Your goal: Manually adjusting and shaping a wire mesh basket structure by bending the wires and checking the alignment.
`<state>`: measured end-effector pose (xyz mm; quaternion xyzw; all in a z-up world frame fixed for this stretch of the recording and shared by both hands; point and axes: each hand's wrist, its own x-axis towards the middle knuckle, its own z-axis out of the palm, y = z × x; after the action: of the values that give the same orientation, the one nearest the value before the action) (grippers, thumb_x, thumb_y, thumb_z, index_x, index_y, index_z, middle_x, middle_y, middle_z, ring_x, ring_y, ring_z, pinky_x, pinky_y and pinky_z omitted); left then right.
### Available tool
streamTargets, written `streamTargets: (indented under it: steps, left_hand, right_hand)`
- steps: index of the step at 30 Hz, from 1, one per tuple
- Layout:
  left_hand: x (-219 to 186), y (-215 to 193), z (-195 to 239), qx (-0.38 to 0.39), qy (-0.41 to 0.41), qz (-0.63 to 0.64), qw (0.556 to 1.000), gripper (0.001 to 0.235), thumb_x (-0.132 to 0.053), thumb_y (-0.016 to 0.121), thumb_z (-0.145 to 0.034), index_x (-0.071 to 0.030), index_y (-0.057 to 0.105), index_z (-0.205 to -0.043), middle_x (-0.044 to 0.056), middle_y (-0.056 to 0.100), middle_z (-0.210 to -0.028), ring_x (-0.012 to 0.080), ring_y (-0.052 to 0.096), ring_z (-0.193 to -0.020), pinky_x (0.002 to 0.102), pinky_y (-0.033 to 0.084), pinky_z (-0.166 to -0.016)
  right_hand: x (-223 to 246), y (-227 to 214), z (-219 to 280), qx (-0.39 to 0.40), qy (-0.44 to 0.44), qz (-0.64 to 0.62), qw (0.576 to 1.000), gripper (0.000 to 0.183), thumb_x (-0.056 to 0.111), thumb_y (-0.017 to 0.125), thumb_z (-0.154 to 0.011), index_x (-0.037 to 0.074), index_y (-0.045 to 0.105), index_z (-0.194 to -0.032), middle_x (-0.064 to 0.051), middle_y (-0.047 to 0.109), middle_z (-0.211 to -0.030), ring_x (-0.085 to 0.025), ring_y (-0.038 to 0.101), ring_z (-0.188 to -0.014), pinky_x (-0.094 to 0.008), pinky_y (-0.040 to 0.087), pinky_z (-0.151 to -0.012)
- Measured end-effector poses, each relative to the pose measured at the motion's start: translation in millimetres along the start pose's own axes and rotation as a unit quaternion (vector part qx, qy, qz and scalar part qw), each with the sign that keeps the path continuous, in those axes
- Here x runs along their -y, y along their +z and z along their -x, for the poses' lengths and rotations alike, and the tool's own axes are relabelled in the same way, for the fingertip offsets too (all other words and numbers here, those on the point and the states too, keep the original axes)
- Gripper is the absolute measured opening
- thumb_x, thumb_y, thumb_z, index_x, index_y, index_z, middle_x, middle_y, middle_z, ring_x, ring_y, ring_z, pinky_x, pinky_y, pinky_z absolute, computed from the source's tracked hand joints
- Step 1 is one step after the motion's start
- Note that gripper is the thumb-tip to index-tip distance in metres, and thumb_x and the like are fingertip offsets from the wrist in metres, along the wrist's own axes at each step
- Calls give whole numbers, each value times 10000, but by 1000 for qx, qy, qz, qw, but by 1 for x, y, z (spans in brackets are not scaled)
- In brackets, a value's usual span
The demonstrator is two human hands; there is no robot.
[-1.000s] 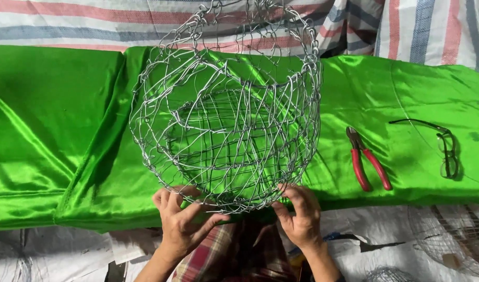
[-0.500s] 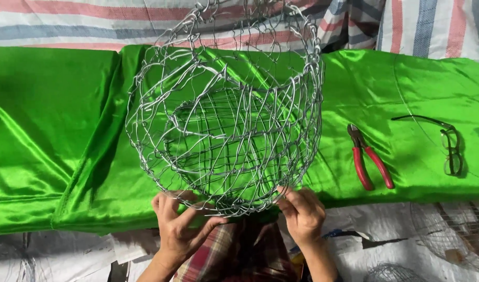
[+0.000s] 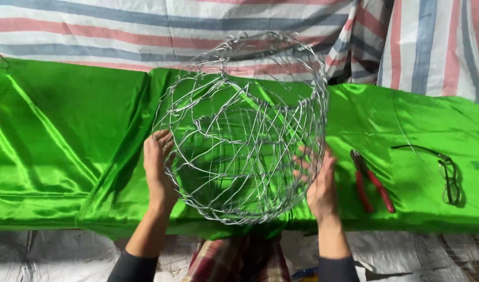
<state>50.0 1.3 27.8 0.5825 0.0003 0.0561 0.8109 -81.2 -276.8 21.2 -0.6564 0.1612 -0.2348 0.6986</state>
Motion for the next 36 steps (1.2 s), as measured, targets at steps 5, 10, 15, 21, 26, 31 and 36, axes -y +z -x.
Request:
streamTargets:
  steps: [5,10,15,21,26,31,36]
  left_hand:
    - [38,-35,-95,181,-47,115,976,592,-586,504,-979,-97,607,-1296,88,693,-1009,157,605,-876,332,418,-855]
    - [-3,-23,-98,170,26,-167,971,749,-664,311,-943,-132,569,-1404,186,642,-1349,302,632,-1193,417,492,-979]
    - [5,-47,6,9,409,-179,895,86,-88,438,-1181,-35,492,-1141,118,479,-1075,242,479,-983,353,424,-892]
    - [21,-39,132,46,462,-411,785,511,-631,726,-825,-187,726,-1076,79,540,-1153,266,485,-1158,388,437,-996]
    - [27,-25,138,69,355,-520,774,605,-779,620,-792,-320,693,-1179,14,563,-1414,271,438,-1369,485,286,-1054]
    - [27,-26,128,88,385,-480,783,554,-761,718,-693,-233,671,-853,-1,653,-1051,302,521,-1224,482,301,-989]
    - [56,-29,128,55,401,-451,796,687,-800,717,-621,-143,539,-714,71,661,-1034,332,538,-1067,479,316,-933]
  right_hand:
    - [-6,10,63,-33,0,-99,995,807,541,493,-902,185,257,-1586,-163,550,-1445,-317,629,-1182,-512,553,-905]
    - [-16,11,105,-8,-60,-7,998,841,515,516,-936,115,171,-1591,-206,496,-1502,-311,633,-1237,-488,549,-984]
    - [-35,-11,124,-53,-196,138,969,523,180,630,-963,68,382,-1409,-153,598,-1255,-250,680,-1055,-351,590,-909]
    - [-37,-8,116,44,-290,368,882,514,363,707,-902,-23,648,-1237,-139,693,-1159,-258,644,-1017,-381,592,-885]
    - [-39,-4,111,38,-257,340,904,417,402,768,-842,59,682,-1061,-63,725,-987,-196,717,-901,-317,595,-835]
    - [-48,-9,106,55,-250,305,917,371,337,823,-804,53,627,-940,-55,662,-892,-198,674,-854,-322,590,-796]
    - [-54,0,107,26,-265,292,919,362,296,861,-766,44,615,-846,-45,627,-795,-192,618,-754,-328,544,-711]
